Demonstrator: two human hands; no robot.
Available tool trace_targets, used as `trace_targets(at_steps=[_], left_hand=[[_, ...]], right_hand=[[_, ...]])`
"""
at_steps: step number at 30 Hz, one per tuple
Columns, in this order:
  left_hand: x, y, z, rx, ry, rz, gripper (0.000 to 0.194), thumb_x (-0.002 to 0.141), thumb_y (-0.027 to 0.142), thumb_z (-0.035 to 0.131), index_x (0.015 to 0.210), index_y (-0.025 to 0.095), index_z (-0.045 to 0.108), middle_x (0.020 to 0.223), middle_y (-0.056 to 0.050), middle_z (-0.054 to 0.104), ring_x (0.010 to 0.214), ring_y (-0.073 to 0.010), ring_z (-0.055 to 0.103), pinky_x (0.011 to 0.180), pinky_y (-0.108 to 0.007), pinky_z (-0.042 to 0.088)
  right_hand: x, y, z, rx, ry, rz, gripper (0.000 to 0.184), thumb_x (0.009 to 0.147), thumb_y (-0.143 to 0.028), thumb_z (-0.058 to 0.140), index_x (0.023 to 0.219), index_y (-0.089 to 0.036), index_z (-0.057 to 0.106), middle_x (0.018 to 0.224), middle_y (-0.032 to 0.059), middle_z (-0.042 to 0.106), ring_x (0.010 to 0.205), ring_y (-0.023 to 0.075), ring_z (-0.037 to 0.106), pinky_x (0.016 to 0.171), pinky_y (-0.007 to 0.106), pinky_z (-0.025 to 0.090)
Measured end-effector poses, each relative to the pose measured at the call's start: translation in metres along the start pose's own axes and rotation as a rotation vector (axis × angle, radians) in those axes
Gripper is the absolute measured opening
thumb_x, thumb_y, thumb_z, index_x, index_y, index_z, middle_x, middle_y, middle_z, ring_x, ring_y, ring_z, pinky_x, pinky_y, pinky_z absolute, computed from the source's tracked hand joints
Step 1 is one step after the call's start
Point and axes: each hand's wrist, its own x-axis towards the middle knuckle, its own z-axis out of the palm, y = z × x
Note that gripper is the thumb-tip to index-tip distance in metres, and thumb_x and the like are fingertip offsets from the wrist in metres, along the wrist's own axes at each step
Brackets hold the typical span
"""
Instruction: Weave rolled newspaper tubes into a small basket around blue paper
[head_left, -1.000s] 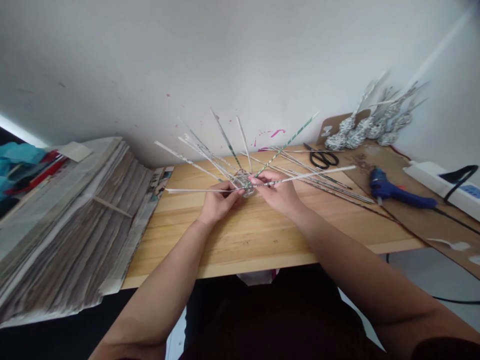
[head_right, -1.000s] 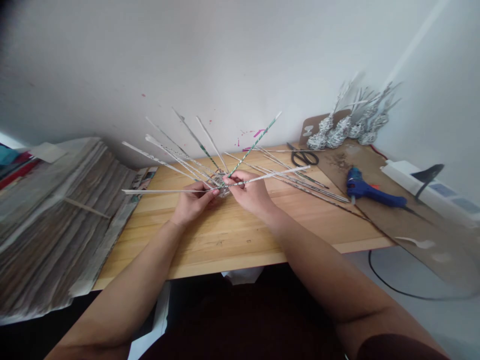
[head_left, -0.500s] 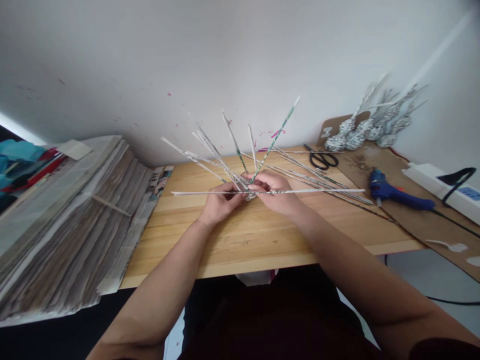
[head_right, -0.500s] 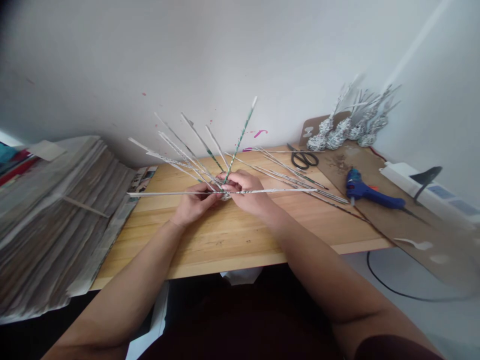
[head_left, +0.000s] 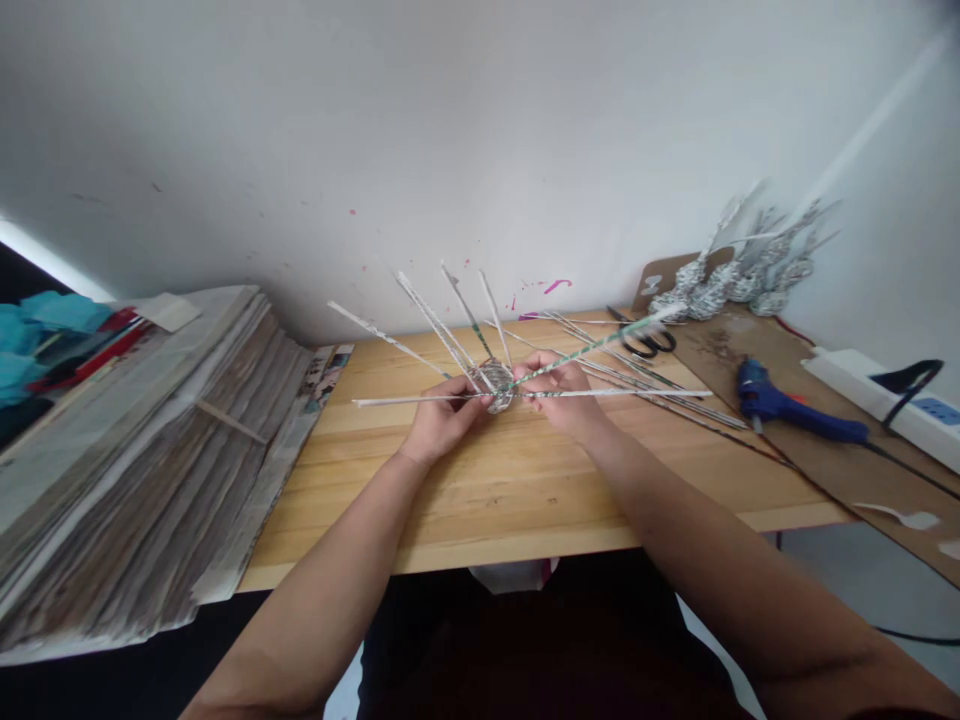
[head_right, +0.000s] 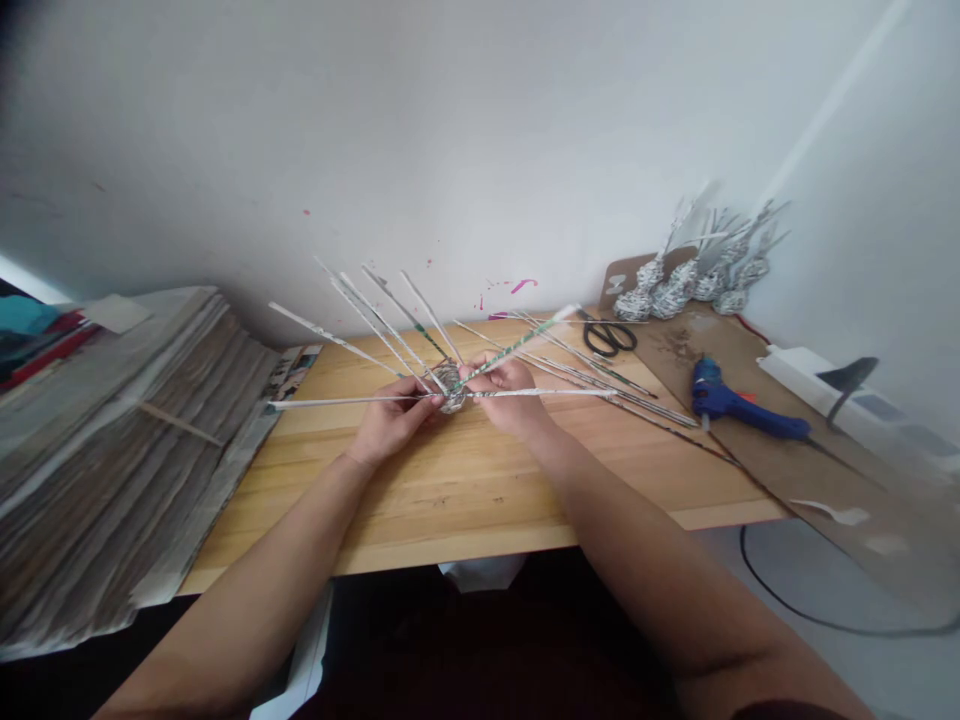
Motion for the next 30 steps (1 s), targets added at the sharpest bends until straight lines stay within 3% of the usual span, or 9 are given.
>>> trace_targets(at_steps=[2, 5, 8, 12, 16, 20, 26, 30], left_hand=[[0.001, 0.0, 0.001, -0.031, 0.037, -0.034, 0.036, 0.078, 0.052, 0.076, 0.074, 0.019, 0.063, 0.06, 0.0, 0.062, 0.052, -0.0125, 0.053, 0.053, -0.024, 0.042], [0.002, -0.001, 0.0, -0.012, 0.078, -0.052, 0.04, 0.077, 0.055, 0.076, 0.072, 0.019, 0.06, 0.058, 0.001, 0.06, 0.051, -0.0117, 0.052, 0.051, -0.023, 0.039], [0.003, 0.0, -0.001, 0.024, 0.097, -0.03, 0.039, 0.078, 0.053, 0.076, 0.071, 0.018, 0.061, 0.057, 0.001, 0.059, 0.051, -0.0109, 0.05, 0.05, -0.023, 0.037], [0.003, 0.0, -0.002, 0.015, 0.101, -0.018, 0.035, 0.079, 0.051, 0.075, 0.075, 0.017, 0.068, 0.059, 0.0, 0.062, 0.053, -0.0115, 0.051, 0.052, -0.023, 0.039], [0.004, -0.004, -0.002, 0.022, 0.105, -0.02, 0.029, 0.077, 0.047, 0.078, 0.079, 0.018, 0.074, 0.063, -0.001, 0.066, 0.056, -0.013, 0.055, 0.054, -0.024, 0.042], [0.003, -0.008, -0.002, 0.045, 0.131, -0.012, 0.022, 0.074, 0.04, 0.081, 0.08, 0.02, 0.077, 0.068, -0.003, 0.07, 0.068, -0.0172, 0.064, 0.06, -0.025, 0.047], [0.003, -0.012, -0.005, 0.049, 0.063, -0.002, 0.017, 0.076, 0.037, 0.08, 0.084, 0.021, 0.08, 0.074, -0.005, 0.073, 0.077, -0.0195, 0.068, 0.068, -0.027, 0.051], [0.005, -0.017, -0.006, 0.054, 0.042, 0.022, 0.017, 0.078, 0.035, 0.078, 0.085, 0.02, 0.079, 0.082, -0.005, 0.076, 0.08, -0.0193, 0.068, 0.072, -0.029, 0.052]], right_hand=[[0.001, -0.001, -0.001, 0.136, 0.009, 0.073, 0.02, 0.073, -0.038, 0.068, 0.067, -0.021, 0.062, 0.055, -0.0017, 0.058, 0.049, 0.0126, 0.053, 0.045, 0.024, 0.039], [0.001, -0.001, -0.001, 0.243, 0.032, 0.067, 0.02, 0.071, -0.038, 0.065, 0.065, -0.02, 0.065, 0.06, 0.0019, 0.064, 0.056, 0.0148, 0.059, 0.048, 0.025, 0.044], [-0.001, 0.001, 0.0, 0.114, -0.004, -0.004, 0.021, 0.075, -0.036, 0.066, 0.082, -0.019, 0.075, 0.07, 0.0036, 0.071, 0.064, 0.0163, 0.063, 0.053, 0.026, 0.047], [-0.004, 0.006, 0.002, -0.124, -0.023, -0.127, 0.025, 0.083, -0.029, 0.065, 0.103, -0.019, 0.076, 0.091, 0.0069, 0.078, 0.074, 0.0179, 0.068, 0.066, 0.03, 0.053], [-0.005, 0.009, -0.001, -0.441, 0.004, -0.281, 0.024, 0.087, -0.019, 0.06, 0.105, -0.02, 0.076, 0.096, 0.0084, 0.078, 0.066, 0.017, 0.063, 0.062, 0.031, 0.049], [-0.003, 0.008, -0.006, -0.59, 0.008, -0.442, 0.023, 0.084, -0.011, 0.059, 0.096, -0.022, 0.075, 0.092, 0.0063, 0.077, 0.075, 0.0195, 0.065, 0.07, 0.032, 0.051], [0.001, 0.006, -0.012, -0.622, -0.101, -0.482, 0.024, 0.08, -0.002, 0.057, 0.086, -0.02, 0.073, 0.085, 0.0047, 0.075, 0.075, 0.0177, 0.065, 0.072, 0.03, 0.049], [-0.001, 0.007, -0.012, -0.602, -0.173, -0.383, 0.025, 0.081, -0.003, 0.062, 0.096, -0.019, 0.074, 0.093, 0.0058, 0.076, 0.08, 0.0176, 0.066, 0.074, 0.03, 0.049]])
